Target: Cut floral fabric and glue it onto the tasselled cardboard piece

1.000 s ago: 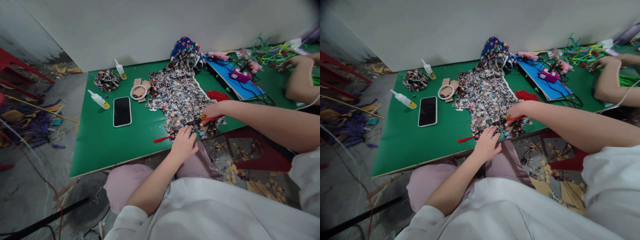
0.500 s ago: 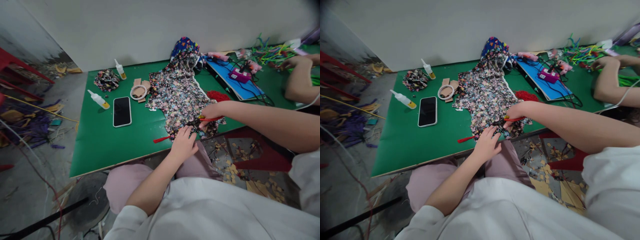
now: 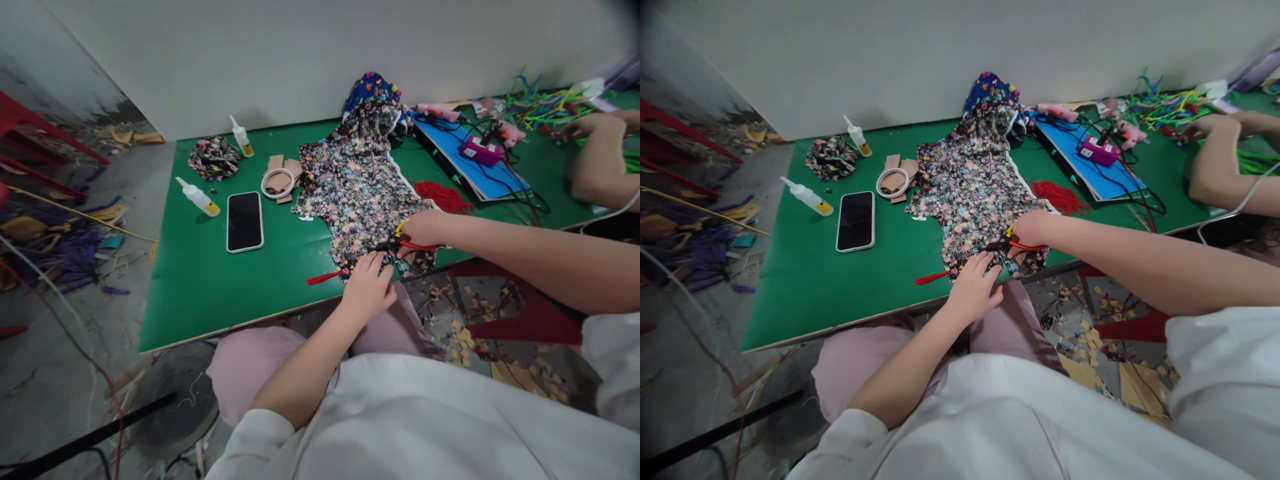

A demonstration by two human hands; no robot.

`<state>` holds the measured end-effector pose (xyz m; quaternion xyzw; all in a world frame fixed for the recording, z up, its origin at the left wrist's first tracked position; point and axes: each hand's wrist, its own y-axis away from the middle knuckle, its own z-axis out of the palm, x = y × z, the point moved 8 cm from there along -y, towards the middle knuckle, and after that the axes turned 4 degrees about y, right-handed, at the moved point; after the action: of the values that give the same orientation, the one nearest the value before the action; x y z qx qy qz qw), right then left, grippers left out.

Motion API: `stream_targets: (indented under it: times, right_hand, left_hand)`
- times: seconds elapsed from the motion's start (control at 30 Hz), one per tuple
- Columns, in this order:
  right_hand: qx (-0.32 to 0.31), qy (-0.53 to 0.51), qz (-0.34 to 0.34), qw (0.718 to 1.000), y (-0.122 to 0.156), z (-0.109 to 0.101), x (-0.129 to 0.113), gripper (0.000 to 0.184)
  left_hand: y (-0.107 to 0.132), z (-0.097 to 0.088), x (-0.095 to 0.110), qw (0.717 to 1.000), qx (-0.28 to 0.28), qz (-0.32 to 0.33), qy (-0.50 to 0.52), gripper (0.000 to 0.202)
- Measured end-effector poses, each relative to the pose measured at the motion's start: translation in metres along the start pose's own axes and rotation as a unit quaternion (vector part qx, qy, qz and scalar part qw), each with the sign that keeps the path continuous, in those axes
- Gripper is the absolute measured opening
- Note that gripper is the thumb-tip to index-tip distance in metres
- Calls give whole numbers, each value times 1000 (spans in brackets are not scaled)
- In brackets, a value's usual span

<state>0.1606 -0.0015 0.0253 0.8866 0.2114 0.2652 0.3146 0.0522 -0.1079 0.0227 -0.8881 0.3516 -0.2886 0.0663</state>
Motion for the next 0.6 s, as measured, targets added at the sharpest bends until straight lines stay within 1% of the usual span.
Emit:
stream_targets:
  times: [0.2,0.37,0.47,0.6]
  right_hand:
    - [16,-20,-2,1000,-1,4,1,69]
    - [35,-18,-11,999,-3,3,1,67]
    - [36,-1,-3,999,-4,2,3,64]
    - [29,9,-1,1000,-5,4,3,66]
  left_hand:
    - [0,0,0,1000,0,3,-6,35]
    - [0,0,0,1000,1,4,-13,35]
    - [0,0,0,1000,1,4,-17,35]
    - [0,0,1,1000,1,5,-18,36]
